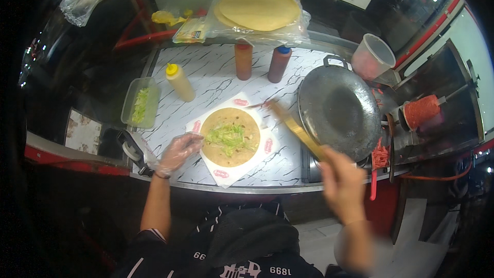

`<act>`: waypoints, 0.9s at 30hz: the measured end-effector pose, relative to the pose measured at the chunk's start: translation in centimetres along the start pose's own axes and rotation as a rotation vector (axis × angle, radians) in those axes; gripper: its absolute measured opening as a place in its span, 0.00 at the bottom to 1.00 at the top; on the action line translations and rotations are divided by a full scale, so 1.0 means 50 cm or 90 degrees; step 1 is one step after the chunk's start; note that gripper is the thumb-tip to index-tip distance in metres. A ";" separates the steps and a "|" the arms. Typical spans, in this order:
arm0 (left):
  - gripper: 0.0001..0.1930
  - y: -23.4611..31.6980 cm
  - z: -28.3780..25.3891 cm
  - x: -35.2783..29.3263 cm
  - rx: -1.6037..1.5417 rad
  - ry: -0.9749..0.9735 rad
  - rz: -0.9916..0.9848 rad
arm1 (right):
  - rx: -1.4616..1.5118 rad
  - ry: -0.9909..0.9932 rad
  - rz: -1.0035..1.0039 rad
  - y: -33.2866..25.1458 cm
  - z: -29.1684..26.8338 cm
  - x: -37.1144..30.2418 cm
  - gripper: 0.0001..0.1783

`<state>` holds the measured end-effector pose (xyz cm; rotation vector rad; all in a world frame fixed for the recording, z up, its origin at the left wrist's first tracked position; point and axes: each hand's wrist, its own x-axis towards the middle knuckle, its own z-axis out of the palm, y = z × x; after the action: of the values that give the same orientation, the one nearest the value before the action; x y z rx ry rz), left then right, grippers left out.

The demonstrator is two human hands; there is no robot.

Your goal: The person cooks sliced meat on a flat griddle, then places it onto a tortilla with shredded lettuce. They add sauces from squeeze bottles, place cheese slices on top, and wrap the taco in paper. The finished item is handed to a customer on a scooter, and the person receives cash payment.

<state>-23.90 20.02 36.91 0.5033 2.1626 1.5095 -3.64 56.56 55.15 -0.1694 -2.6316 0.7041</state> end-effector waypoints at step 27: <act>0.34 0.045 0.201 -0.021 0.510 0.210 0.131 | -0.046 0.296 0.200 0.488 -0.268 -0.082 0.19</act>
<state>-17.37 28.00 36.18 0.7880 3.0362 0.7838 5.94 82.85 52.01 -0.6924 -2.2017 0.5813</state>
